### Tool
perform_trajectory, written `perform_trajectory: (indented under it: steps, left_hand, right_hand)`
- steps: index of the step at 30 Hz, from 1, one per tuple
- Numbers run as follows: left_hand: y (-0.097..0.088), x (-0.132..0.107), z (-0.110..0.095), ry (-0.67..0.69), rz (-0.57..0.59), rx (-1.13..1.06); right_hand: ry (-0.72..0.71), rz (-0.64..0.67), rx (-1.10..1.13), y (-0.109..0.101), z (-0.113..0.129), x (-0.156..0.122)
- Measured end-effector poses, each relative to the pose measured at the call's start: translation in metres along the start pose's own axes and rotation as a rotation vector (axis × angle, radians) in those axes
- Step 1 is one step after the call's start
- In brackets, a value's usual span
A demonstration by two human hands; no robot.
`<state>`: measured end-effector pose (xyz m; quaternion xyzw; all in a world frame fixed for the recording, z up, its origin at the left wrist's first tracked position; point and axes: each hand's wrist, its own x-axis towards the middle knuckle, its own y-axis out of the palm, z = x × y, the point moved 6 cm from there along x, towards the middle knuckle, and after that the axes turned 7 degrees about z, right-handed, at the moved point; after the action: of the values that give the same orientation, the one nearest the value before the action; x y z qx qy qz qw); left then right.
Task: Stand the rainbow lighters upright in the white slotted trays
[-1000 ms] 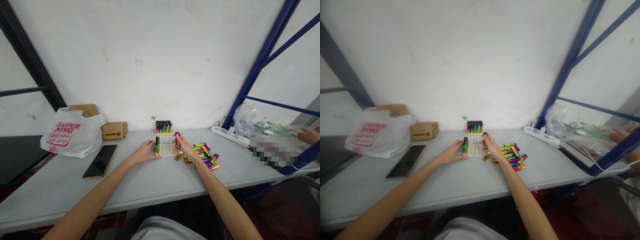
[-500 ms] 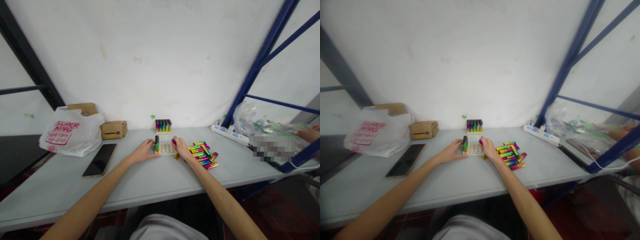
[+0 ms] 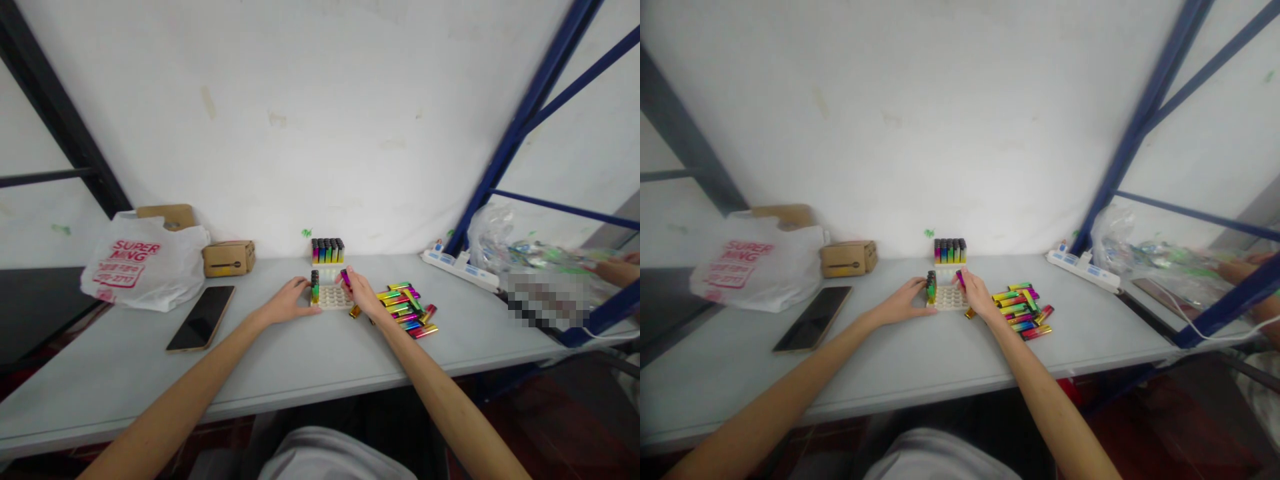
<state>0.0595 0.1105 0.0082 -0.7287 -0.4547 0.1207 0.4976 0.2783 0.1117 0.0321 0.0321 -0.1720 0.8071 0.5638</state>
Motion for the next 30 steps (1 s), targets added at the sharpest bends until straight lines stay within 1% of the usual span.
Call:
perform_trajectory:
  steps: [4, 8, 10, 14, 16, 20, 24, 28, 30]
  left_hand:
    - [0.000, 0.000, -0.002, 0.010, -0.010, -0.004]
    - [-0.001, 0.000, -0.003, -0.014, 0.002, -0.017]
    - [-0.001, 0.000, -0.003, -0.024, 0.005, -0.022]
    - [-0.001, 0.000, -0.004, -0.010, 0.001, -0.035]
    - [0.000, 0.000, -0.004, -0.010, -0.004, -0.035]
    - [0.001, 0.000, -0.003, -0.008, 0.001, -0.029]
    - [0.002, 0.001, -0.003, -0.002, 0.017, -0.029]
    - [0.001, 0.001, -0.005, -0.001, 0.016, -0.024]
    - [0.000, 0.001, -0.006, 0.000, 0.017, -0.026]
  right_hand:
    - [-0.086, 0.018, -0.028, 0.002, 0.008, -0.003]
    - [-0.220, 0.023, -0.150, 0.007, 0.022, -0.008]
    - [-0.255, 0.012, -0.226, 0.009, 0.027, -0.010]
    - [-0.187, 0.051, -0.280, 0.017, 0.024, -0.011]
    - [-0.178, 0.061, -0.314, 0.020, 0.022, -0.011]
    - [-0.201, 0.106, -0.435, 0.026, 0.021, -0.013]
    - [-0.245, 0.168, -0.624, 0.033, 0.024, -0.013]
    - [-0.211, 0.142, -0.813, 0.039, 0.029, -0.008]
    - [-0.181, 0.135, -0.860, 0.043, 0.030, -0.006]
